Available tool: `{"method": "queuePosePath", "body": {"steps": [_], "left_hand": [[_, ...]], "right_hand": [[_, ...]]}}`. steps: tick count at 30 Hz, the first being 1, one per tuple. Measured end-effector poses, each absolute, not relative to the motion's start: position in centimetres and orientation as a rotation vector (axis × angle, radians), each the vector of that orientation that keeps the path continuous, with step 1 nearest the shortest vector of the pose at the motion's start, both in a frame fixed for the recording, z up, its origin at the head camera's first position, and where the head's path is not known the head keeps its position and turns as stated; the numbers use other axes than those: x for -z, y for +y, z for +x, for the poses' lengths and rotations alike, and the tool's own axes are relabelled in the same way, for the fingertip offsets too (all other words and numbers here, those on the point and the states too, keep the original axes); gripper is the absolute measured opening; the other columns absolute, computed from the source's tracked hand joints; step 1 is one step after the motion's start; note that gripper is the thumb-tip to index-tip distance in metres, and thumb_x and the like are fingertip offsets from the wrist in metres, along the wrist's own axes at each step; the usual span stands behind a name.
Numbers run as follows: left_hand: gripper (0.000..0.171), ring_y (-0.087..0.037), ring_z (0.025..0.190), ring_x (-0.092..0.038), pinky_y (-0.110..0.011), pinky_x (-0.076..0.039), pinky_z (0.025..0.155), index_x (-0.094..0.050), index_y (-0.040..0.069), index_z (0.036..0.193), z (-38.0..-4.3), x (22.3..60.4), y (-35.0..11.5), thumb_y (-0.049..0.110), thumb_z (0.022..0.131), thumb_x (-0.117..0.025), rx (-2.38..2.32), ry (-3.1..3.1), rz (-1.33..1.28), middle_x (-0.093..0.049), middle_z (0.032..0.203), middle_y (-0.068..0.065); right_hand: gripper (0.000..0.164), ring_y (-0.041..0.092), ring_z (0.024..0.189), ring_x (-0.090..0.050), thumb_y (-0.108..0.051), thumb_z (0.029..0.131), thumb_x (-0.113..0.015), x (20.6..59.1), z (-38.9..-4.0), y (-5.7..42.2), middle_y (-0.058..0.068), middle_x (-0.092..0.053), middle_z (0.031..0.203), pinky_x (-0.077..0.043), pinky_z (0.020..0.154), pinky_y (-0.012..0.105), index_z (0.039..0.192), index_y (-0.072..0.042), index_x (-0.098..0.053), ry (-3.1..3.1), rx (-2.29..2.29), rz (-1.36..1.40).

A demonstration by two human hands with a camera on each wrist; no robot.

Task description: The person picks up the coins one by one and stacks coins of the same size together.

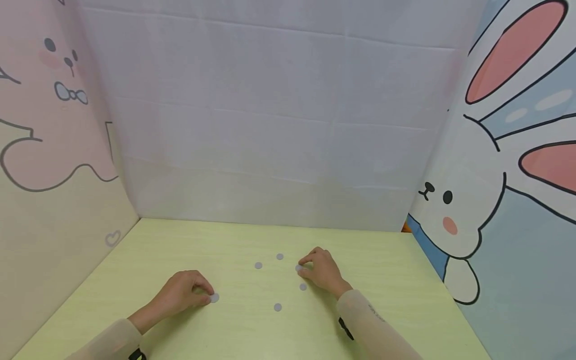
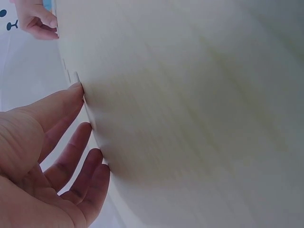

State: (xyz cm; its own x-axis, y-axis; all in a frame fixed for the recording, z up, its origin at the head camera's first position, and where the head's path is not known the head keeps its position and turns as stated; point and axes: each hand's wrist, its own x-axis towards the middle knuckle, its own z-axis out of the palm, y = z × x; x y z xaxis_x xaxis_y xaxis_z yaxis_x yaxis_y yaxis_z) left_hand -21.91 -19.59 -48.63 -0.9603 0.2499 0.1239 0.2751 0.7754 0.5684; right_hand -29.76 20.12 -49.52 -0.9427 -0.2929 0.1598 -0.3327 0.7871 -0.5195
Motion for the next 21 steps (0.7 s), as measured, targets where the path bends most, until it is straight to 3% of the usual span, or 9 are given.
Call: {"method": "queuePosePath", "body": {"steps": [21], "left_hand": [[0.016,-0.014,0.088,-0.064,-0.044,-0.053,0.083,-0.082,0.024,0.084,-21.87,48.53,-19.62,0.018,0.078,-0.095,0.963,-2.906,-0.467,-0.072,0.089,0.013]], "right_hand": [[0.014,0.032,0.107,-0.061,-0.019,0.090,-0.087,49.30,-29.76,19.82,0.006,-0.066,0.111,-0.052,0.098,0.055,0.103,-0.014,-0.085,-2.887,-0.855,0.509]]}}
